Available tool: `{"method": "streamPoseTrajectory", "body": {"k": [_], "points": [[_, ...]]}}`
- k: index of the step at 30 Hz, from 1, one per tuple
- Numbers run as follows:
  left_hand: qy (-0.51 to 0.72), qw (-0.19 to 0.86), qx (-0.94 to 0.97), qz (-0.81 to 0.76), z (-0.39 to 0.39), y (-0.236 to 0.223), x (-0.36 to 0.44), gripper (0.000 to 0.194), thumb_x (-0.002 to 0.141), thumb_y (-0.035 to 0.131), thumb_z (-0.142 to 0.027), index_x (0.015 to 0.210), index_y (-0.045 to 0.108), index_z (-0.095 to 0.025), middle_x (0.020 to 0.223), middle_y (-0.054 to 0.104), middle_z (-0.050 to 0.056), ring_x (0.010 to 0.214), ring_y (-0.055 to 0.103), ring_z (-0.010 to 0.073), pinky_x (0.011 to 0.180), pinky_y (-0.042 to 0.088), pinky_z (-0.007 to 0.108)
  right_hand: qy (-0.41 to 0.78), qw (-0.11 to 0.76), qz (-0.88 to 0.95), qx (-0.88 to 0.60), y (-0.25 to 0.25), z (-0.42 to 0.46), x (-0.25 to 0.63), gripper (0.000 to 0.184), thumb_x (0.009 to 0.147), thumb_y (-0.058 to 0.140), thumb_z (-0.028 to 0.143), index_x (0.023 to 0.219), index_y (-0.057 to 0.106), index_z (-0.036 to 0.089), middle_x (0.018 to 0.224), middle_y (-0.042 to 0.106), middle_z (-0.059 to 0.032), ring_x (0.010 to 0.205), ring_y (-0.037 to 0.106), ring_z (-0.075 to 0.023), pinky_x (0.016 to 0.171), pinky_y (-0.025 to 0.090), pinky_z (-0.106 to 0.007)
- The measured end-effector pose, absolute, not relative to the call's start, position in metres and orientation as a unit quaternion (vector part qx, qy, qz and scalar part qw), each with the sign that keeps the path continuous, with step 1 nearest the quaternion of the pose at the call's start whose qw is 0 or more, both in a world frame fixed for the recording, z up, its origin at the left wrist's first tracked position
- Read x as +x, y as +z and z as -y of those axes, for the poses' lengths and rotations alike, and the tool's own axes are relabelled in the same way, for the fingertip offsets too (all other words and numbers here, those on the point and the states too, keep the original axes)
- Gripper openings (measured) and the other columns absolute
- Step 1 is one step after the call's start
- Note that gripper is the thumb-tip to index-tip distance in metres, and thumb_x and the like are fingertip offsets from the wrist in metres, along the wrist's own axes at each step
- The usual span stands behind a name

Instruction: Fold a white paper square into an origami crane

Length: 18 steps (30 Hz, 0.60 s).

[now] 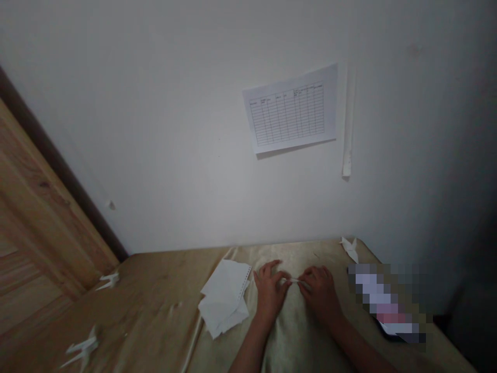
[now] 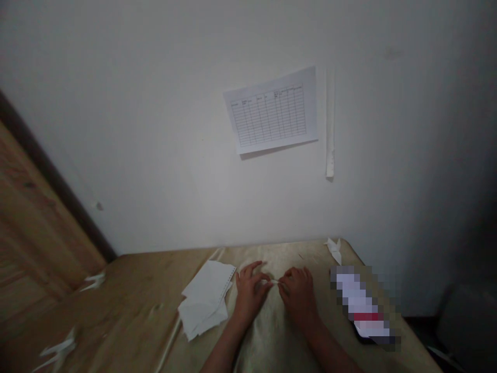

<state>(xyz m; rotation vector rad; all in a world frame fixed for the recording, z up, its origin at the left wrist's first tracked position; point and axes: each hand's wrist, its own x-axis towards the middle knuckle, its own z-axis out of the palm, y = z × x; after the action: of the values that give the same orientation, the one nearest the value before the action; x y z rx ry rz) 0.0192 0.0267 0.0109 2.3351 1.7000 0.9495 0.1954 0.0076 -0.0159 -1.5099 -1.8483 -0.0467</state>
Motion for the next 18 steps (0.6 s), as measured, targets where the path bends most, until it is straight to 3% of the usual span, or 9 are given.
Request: {"method": "streamPoseTrajectory", "body": {"k": [8, 18], "points": [[0.270, 0.043, 0.768, -0.578, -0.0251, 0.0027, 0.0186, 0.032, 0.088, 0.069, -0.040, 0.120, 0.070, -0.043, 0.142, 0.055, 0.002, 0.133, 0.042, 0.0305, 0.118, 0.016, 0.063, -0.092, 0.283, 0.724, -0.622, -0.0057, 0.0000, 0.1865, 0.020, 0.089, 0.055, 0.015, 0.086, 0.074, 0.023, 0.097, 0.068, -0.0079, 0.102, 0.059, -0.0259, 0.118, 0.018, -0.057], [0.255, 0.070, 0.774, -0.575, -0.0238, 0.0018, 0.0220, 0.020, 0.090, 0.065, -0.042, 0.106, 0.077, -0.043, 0.145, 0.054, 0.001, 0.136, 0.041, 0.0322, 0.117, 0.015, 0.067, -0.009, 0.310, 0.759, -0.573, -0.0146, 0.0022, 0.1886, 0.019, 0.092, 0.056, 0.024, 0.090, 0.074, 0.029, 0.101, 0.074, -0.0005, 0.116, 0.056, -0.0258, 0.120, -0.004, -0.064]]}}
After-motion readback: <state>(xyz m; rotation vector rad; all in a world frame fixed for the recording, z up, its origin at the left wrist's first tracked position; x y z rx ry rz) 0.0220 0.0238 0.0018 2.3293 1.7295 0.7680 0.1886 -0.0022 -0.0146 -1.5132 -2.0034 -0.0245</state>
